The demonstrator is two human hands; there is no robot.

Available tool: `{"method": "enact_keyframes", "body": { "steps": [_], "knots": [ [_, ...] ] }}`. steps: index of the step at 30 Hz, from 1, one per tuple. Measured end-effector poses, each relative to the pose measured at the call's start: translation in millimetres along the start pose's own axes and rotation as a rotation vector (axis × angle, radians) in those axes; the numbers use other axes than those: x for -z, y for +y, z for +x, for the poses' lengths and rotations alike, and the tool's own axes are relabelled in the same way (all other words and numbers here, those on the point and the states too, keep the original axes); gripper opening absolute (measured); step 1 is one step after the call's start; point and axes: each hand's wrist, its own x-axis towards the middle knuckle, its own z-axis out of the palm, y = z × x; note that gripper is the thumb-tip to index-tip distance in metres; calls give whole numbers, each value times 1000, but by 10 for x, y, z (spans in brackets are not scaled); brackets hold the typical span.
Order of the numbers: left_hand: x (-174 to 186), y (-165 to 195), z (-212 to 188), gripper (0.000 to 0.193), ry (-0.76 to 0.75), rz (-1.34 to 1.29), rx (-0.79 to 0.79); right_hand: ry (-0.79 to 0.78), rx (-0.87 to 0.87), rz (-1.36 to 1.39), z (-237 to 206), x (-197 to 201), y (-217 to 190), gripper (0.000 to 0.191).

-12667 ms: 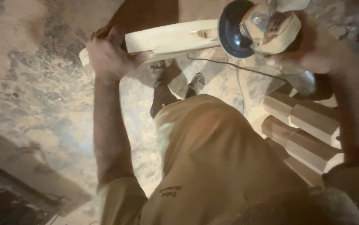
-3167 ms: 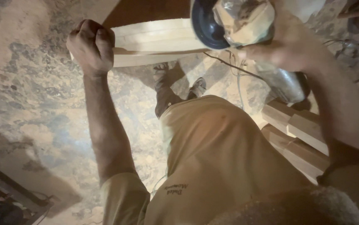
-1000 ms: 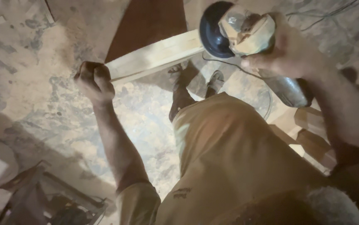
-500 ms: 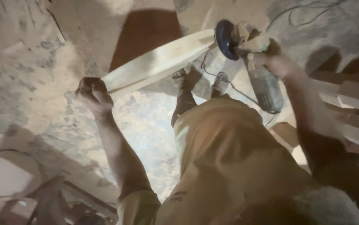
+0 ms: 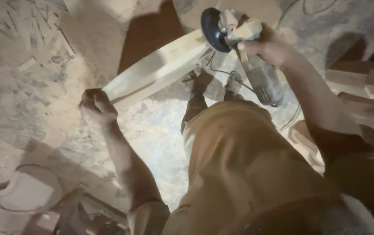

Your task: The person uses an angle grinder with a sanding disc to smooth the surface of a curved wooden piece. They hold the wood with one hand and move the tool along the surface, then flip the piece to continue sanding the other side.

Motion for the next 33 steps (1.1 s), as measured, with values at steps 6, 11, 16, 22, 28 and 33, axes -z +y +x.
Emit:
{"method": "enact_keyframes", "body": {
  "steps": [6,11,16,22,28,33],
  "knots": [
    [22,14,33,44,-96,26,40,6,-98,248,155,182,367,77],
    [76,570,225,62,-173,103,-175,41,-69,381,49,158,622,76],
    [-255,943,339,80,-287,301,-423,35,-189,479,-50,291,691,69],
    [-303,847,413,77,-393,567,-263,-9,-107,425,77,331,807,62],
    [-245,954,468,65,-355,472,-338,-35,-171,453,154,286,837,67],
    [-230,941,502,60,-378,433,-256,-17,-209,218,253,221,758,76]
  ]
}}
